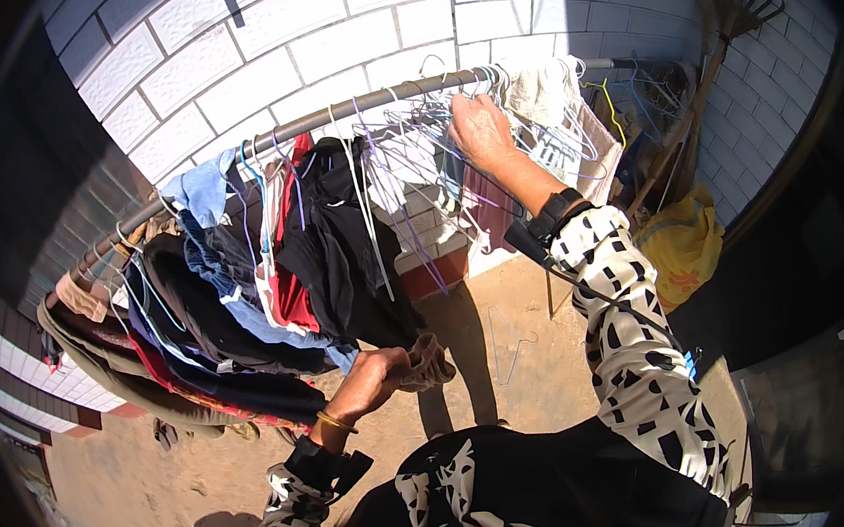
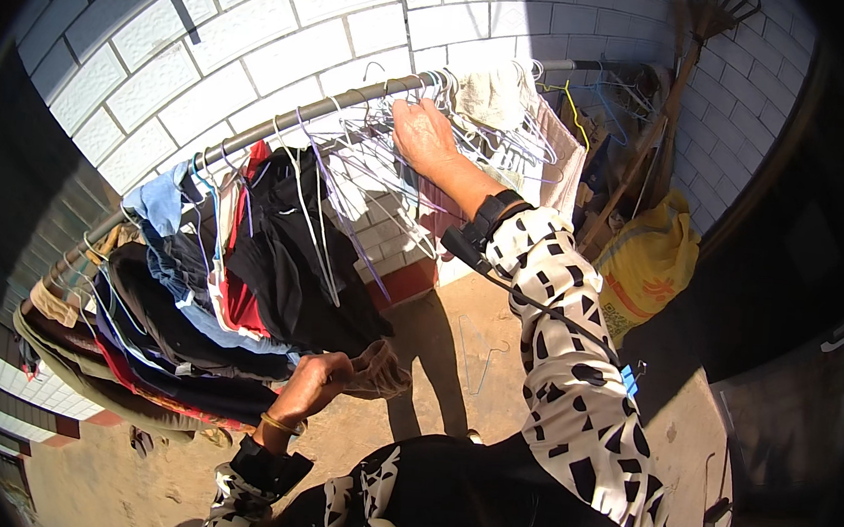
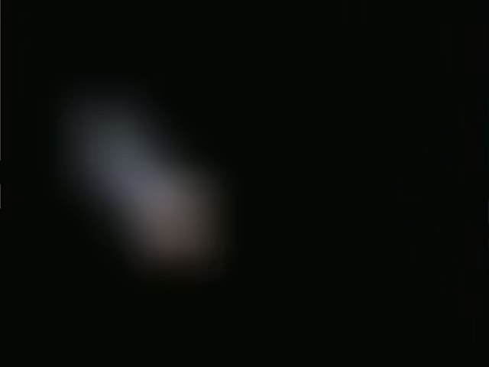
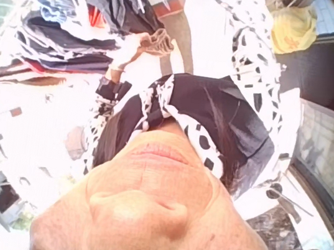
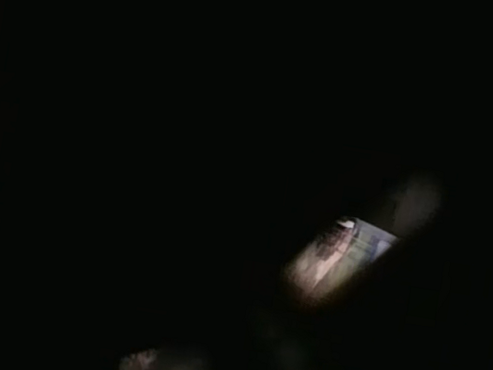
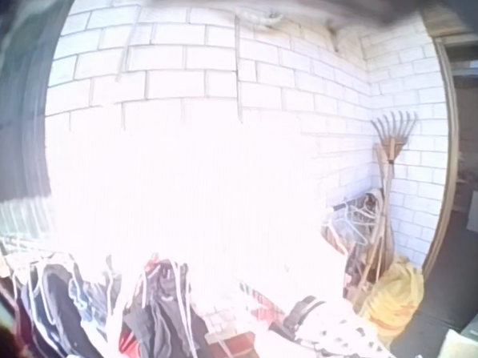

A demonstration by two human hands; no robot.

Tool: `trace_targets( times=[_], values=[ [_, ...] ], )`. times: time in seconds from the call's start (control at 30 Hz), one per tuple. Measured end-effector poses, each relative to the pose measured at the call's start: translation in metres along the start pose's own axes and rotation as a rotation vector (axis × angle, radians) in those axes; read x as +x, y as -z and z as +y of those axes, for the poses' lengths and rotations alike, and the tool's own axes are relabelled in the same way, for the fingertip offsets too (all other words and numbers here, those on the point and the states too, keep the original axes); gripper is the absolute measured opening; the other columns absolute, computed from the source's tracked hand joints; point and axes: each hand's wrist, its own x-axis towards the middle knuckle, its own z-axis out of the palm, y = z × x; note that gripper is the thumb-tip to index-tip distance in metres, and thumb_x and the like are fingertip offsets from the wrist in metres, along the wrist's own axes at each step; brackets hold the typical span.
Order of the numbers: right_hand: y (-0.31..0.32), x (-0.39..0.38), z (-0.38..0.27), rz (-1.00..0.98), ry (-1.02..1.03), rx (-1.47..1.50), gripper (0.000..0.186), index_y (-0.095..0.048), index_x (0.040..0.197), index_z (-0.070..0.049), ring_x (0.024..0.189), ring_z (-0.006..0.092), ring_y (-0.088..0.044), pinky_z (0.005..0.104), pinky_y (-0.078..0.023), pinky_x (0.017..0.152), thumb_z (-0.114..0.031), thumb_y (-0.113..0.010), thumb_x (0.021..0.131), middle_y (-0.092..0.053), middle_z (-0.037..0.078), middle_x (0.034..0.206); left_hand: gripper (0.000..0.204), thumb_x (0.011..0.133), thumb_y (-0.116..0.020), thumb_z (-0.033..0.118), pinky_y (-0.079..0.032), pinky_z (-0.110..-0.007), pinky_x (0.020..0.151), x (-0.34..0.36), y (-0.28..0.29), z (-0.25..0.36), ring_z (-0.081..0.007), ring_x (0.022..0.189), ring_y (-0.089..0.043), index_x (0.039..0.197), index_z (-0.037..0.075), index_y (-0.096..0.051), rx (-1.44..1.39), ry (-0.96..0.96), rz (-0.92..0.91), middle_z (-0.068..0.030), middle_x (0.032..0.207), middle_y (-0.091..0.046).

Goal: The person hangs various garments on hangers and places them on a clothes rack. They retrieve clothes from a washing machine, then hang shirts, pants, and other items on hangers before arranging them on the rack.

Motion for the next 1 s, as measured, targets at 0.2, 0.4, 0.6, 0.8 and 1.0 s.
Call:
trace_targets(
  times=[0.2, 0.4, 0.6, 0.8, 1.0],
  values=[
    [0.051, -0.053, 0.021, -0.110, -0.413, 0.499, 0.021, -0.051, 0.100, -0.003, 0.075, 0.0446, -0.064, 0.0508, -0.049, 0.069, -0.018, -0.063, 0.091, -0.065, 0.023, 0.077, 0.022, 0.076, -0.061, -0.008, -0.053, -0.039, 0.072, 0.001, -0.008, 0.000, -0.0362, 0.083, -0.068, 0.095, 0.000, -0.066, -0.010, -0.057, 0.012, -0.0177, 0.089, -0.068],
    [0.138, -0.188, 0.061, -0.102, -0.629, 0.901, 0.030, -0.059, 0.080, -0.007, 0.059, 0.0044, -0.044, 0.0243, -0.034, 0.052, -0.029, -0.077, 0.092, -0.052, -0.007, 0.067, 0.014, 0.081, -0.063, -0.006, -0.051, -0.045, 0.068, 0.022, -0.014, 0.006, -0.0408, 0.079, -0.063, 0.092, 0.002, -0.063, 0.088, -0.196, -0.052, -0.0171, 0.085, -0.064],
    [0.203, -0.273, 0.059, -0.052, -1.046, 0.974, 0.032, -0.062, 0.077, -0.007, 0.058, 0.0030, -0.040, 0.0231, -0.032, 0.051, -0.030, -0.070, 0.098, -0.049, -0.008, 0.065, 0.016, 0.076, -0.069, -0.004, -0.052, -0.039, 0.068, 0.060, -0.027, 0.036, -0.0351, 0.080, -0.066, 0.089, 0.003, -0.061, 0.043, -0.276, -0.327, -0.0151, 0.084, -0.063],
    [0.250, -0.270, 0.037, -0.133, -0.928, 1.107, 0.020, -0.070, 0.101, -0.002, 0.067, 0.0034, -0.044, 0.0227, -0.037, 0.057, -0.021, -0.067, 0.099, -0.057, -0.006, 0.076, 0.016, 0.076, -0.070, -0.003, -0.052, -0.037, 0.069, 0.093, -0.024, 0.085, -0.0341, 0.078, -0.066, 0.091, 0.000, -0.065, 0.026, -0.479, -0.342, -0.0140, 0.083, -0.064],
    [0.264, -0.240, -0.004, 0.140, -0.960, 1.673, 0.026, -0.065, 0.118, 0.003, 0.064, 0.0085, -0.044, 0.0236, -0.039, 0.058, -0.018, -0.058, 0.103, -0.058, 0.000, 0.077, 0.016, 0.078, -0.068, -0.003, -0.052, -0.035, 0.072, 0.101, -0.014, 0.120, -0.0318, 0.079, -0.068, 0.094, -0.003, -0.065, -0.059, -0.497, -0.387, -0.0150, 0.086, -0.064]
  ],
)
